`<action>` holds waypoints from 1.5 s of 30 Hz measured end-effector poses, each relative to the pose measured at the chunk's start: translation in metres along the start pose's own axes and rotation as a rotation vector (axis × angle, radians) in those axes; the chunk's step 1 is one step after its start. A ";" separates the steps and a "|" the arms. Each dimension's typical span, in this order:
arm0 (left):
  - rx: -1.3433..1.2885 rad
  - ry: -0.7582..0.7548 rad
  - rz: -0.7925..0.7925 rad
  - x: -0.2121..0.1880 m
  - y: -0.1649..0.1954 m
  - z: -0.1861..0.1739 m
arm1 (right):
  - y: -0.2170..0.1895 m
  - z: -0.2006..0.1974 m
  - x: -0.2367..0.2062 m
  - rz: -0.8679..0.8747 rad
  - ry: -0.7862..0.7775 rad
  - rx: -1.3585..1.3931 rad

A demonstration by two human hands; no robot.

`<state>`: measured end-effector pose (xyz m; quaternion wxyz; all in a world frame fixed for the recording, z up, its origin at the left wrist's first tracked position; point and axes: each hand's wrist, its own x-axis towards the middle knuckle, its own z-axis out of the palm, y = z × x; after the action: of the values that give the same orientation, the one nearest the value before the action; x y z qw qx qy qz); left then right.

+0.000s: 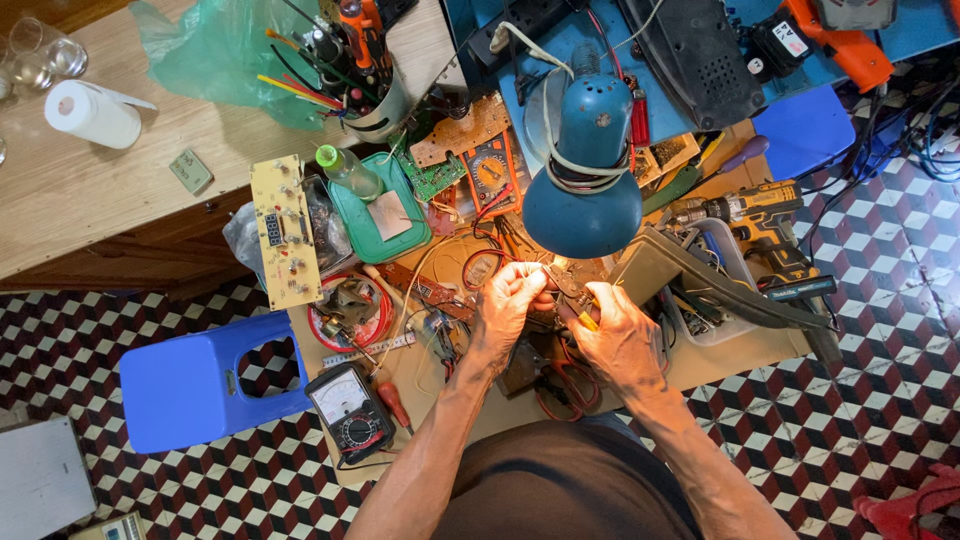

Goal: The person works on a disassembled electronic device at a cluttered workbench. They use pliers to strip and twist wires, then use a multimeter to test electrical continuity on the device's internal components. The person also uses a handheld flashlight to inspect the interior of the device.

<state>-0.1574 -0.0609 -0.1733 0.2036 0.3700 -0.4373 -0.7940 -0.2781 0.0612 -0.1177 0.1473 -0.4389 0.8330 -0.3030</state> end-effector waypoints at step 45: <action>0.098 0.052 0.026 0.001 -0.003 0.002 | 0.003 -0.001 0.004 0.050 -0.064 0.006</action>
<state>-0.1599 -0.0586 -0.1756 0.2070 0.3945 -0.4751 -0.7588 -0.2826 0.0596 -0.1190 0.1828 -0.4270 0.8376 -0.2875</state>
